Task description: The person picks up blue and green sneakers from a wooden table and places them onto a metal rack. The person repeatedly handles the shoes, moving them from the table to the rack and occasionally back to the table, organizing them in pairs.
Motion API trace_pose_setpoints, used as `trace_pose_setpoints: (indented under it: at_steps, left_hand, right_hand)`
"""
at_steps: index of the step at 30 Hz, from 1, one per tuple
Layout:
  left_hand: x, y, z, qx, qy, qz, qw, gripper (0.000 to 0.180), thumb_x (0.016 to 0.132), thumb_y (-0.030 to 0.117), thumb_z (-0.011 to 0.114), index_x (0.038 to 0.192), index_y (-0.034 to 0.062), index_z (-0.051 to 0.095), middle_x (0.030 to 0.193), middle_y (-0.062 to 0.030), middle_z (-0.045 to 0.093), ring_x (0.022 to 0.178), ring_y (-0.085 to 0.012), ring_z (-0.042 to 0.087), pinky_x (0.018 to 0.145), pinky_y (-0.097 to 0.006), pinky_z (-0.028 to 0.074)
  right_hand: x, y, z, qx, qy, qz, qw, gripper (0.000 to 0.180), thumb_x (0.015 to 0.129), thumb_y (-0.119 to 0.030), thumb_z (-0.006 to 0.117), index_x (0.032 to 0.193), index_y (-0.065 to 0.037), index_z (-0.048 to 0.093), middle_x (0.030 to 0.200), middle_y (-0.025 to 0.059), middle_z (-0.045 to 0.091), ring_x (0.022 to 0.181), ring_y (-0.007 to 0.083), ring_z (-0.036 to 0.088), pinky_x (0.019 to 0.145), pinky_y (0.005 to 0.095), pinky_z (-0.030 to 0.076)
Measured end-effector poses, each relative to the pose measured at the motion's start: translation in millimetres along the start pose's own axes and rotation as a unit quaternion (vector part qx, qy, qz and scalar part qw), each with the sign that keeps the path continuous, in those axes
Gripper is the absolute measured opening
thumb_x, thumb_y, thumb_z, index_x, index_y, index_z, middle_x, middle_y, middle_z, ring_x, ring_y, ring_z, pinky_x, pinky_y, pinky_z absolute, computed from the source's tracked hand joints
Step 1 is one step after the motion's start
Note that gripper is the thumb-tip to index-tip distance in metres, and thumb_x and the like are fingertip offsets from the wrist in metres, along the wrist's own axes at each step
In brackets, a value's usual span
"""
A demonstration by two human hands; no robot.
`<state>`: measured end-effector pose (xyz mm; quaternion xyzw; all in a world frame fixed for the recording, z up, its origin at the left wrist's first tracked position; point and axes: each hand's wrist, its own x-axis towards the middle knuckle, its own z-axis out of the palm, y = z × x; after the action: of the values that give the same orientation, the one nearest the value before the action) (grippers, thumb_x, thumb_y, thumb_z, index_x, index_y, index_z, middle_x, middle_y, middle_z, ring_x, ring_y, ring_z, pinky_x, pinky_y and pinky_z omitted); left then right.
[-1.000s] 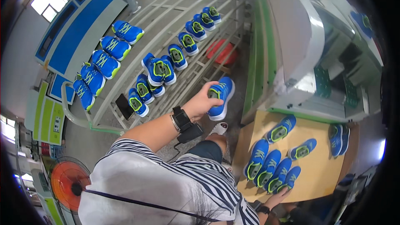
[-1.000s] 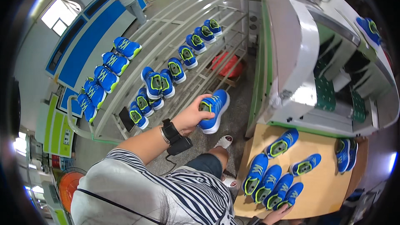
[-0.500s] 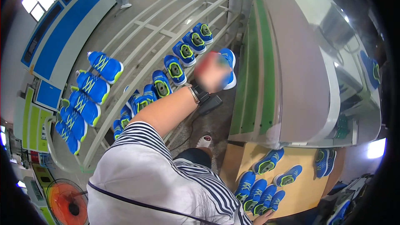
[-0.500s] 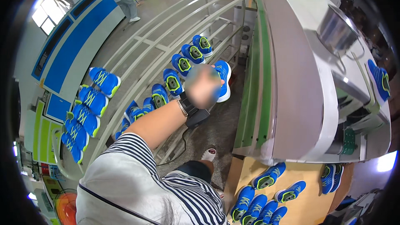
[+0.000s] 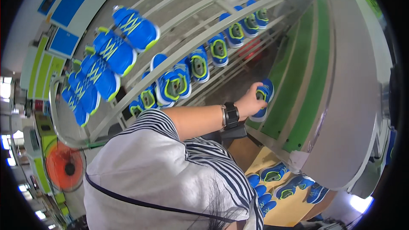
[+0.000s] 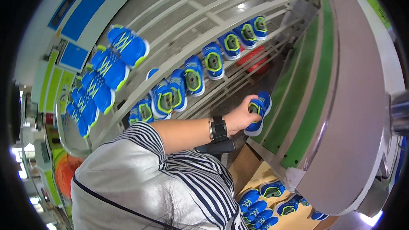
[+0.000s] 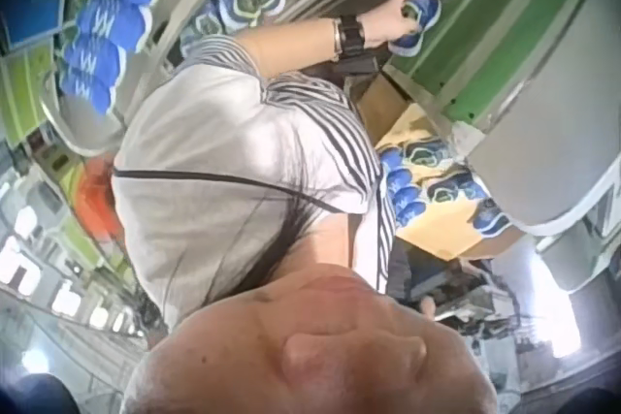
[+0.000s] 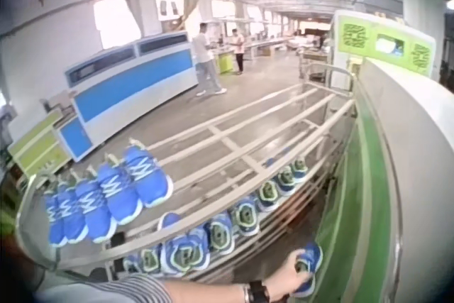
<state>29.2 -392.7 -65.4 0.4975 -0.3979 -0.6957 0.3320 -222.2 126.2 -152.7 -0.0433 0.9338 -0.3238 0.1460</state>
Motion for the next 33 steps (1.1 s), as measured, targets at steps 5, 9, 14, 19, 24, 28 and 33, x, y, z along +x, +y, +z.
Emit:
trace_pose_setpoints:
  at_steps: [5, 9, 14, 19, 24, 28, 33]
  left_hand:
    - [-64, -20, -22, 0.060, 0.022, -0.042, 0.997, 0.077, 0.087, 0.006, 0.070, 0.152, 0.0120, 0.030, 0.122, -0.0183, 0.058, 0.108, -0.0228, 0.060, 0.091, -0.035, 0.050]
    - [-109, -27, -41, 0.077, 0.046, -0.041, 0.995, 0.077, 0.087, 0.007, 0.070, 0.152, 0.0145, 0.030, 0.116, -0.0179, 0.059, 0.103, -0.0220, 0.060, 0.087, -0.035, 0.050]
    - [-166, -38, -58, 0.111, 0.071, 0.028, 0.991, 0.075, 0.088, 0.006, 0.070, 0.152, 0.0157, 0.030, 0.114, -0.0155, 0.059, 0.097, -0.0189, 0.061, 0.084, -0.033, 0.049]
    - [-217, -59, -74, 0.129, 0.105, 0.099, 0.981, 0.075, 0.088, 0.006, 0.069, 0.152, 0.0164, 0.030, 0.121, -0.0150, 0.058, 0.098, -0.0175, 0.059, 0.087, -0.032, 0.048]
    - [-281, -48, -94, 0.117, 0.077, 0.086, 0.986, 0.074, 0.089, 0.006, 0.069, 0.151, 0.0171, 0.032, 0.125, -0.0125, 0.057, 0.099, -0.0159, 0.058, 0.088, -0.031, 0.048]
    - [-316, -43, -114, 0.097, 0.094, 0.072, 0.988, 0.071, 0.089, 0.005, 0.068, 0.150, 0.0179, 0.034, 0.125, -0.0112, 0.056, 0.105, -0.0160, 0.056, 0.089, -0.030, 0.047]
    - [-333, -44, -138, 0.105, 0.138, 0.095, 0.980, 0.070, 0.089, 0.006, 0.069, 0.149, 0.0178, 0.036, 0.131, -0.0107, 0.054, 0.109, -0.0154, 0.055, 0.091, -0.029, 0.047]
  right_hand:
    - [13, -2, 14, -0.005, -0.013, -0.053, 0.998, 0.060, 0.109, -0.036, 0.040, 0.151, 0.006, 0.033, 0.146, 0.0300, 0.046, 0.131, 0.0380, 0.050, 0.110, 0.0433, 0.041]
    - [20, 2, 18, -0.007, -0.021, -0.090, 0.996, 0.059, 0.109, -0.035, 0.041, 0.151, 0.006, 0.034, 0.146, 0.0291, 0.046, 0.132, 0.0373, 0.050, 0.111, 0.0432, 0.040]
    - [26, 12, 22, 0.002, -0.024, -0.138, 0.990, 0.058, 0.109, -0.034, 0.042, 0.150, 0.006, 0.035, 0.146, 0.0281, 0.046, 0.132, 0.0365, 0.049, 0.111, 0.0432, 0.039]
    - [26, 22, 22, 0.003, -0.024, -0.170, 0.985, 0.057, 0.108, -0.033, 0.044, 0.149, 0.007, 0.037, 0.146, 0.0270, 0.047, 0.132, 0.0357, 0.049, 0.112, 0.0431, 0.038]
    - [19, 43, 12, -0.005, 0.005, -0.190, 0.982, 0.056, 0.108, -0.032, 0.045, 0.148, 0.007, 0.038, 0.146, 0.0260, 0.047, 0.132, 0.0349, 0.049, 0.113, 0.0430, 0.037]
    - [12, 42, -10, -0.095, 0.129, -0.261, 0.952, 0.055, 0.108, -0.031, 0.046, 0.147, 0.007, 0.039, 0.146, 0.0251, 0.047, 0.132, 0.0342, 0.048, 0.113, 0.0430, 0.037]
    - [-67, -79, -47, 0.044, 0.076, -0.377, 0.922, 0.046, 0.107, -0.025, 0.048, 0.143, 0.005, 0.046, 0.138, 0.0207, 0.053, 0.125, 0.0297, 0.053, 0.110, 0.0402, 0.040]
